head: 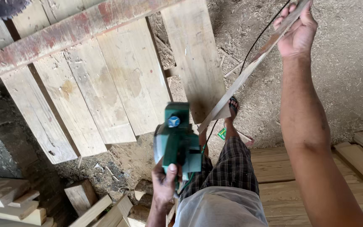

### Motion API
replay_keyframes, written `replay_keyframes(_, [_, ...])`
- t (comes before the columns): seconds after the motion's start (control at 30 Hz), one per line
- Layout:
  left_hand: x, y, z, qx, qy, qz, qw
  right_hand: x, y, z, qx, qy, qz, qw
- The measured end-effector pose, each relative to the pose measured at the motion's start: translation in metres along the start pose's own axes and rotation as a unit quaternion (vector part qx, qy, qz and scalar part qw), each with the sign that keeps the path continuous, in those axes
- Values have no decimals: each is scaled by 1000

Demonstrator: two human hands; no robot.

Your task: The person uses a hammer and chisel to carve a groove into a clamped wooden plank, then smooths a separate thin strip with a power planer and fits it into the groove. The person repeatedly hammers the chisel along the marked line, removes the clamp, and inserts the planed strip into the groove.

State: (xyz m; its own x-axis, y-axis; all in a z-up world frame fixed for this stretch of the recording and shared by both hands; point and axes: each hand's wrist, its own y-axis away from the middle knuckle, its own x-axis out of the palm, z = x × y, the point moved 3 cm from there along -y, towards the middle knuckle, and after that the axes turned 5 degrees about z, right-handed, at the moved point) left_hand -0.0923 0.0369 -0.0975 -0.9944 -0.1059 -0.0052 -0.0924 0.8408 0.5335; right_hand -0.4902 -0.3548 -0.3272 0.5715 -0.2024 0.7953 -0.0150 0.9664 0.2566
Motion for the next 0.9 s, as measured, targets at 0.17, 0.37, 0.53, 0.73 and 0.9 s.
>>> replay_keyframes(0.17, [32, -5, 2, -15, 2, 52, 999, 4, -7, -18, -8, 38, -65, 997])
replay_keyframes(0.37, [53, -15, 10, -69, -8, 94, 993, 0, -11, -55, -22, 38, -158, 986])
replay_keyframes(0.53, [53, -24, 30, -81, -11, 88, 993, -5, -14, -73, -54, 78, -133, 986])
replay_keyframes(0.73, [47, -37, 33, -52, -29, 101, 993, 1, -12, -78, -46, 95, -123, 987])
replay_keyframes(0.9, [72, -89, 13, -28, -48, 114, 992, 23, 0, -67, -5, 172, -121, 978])
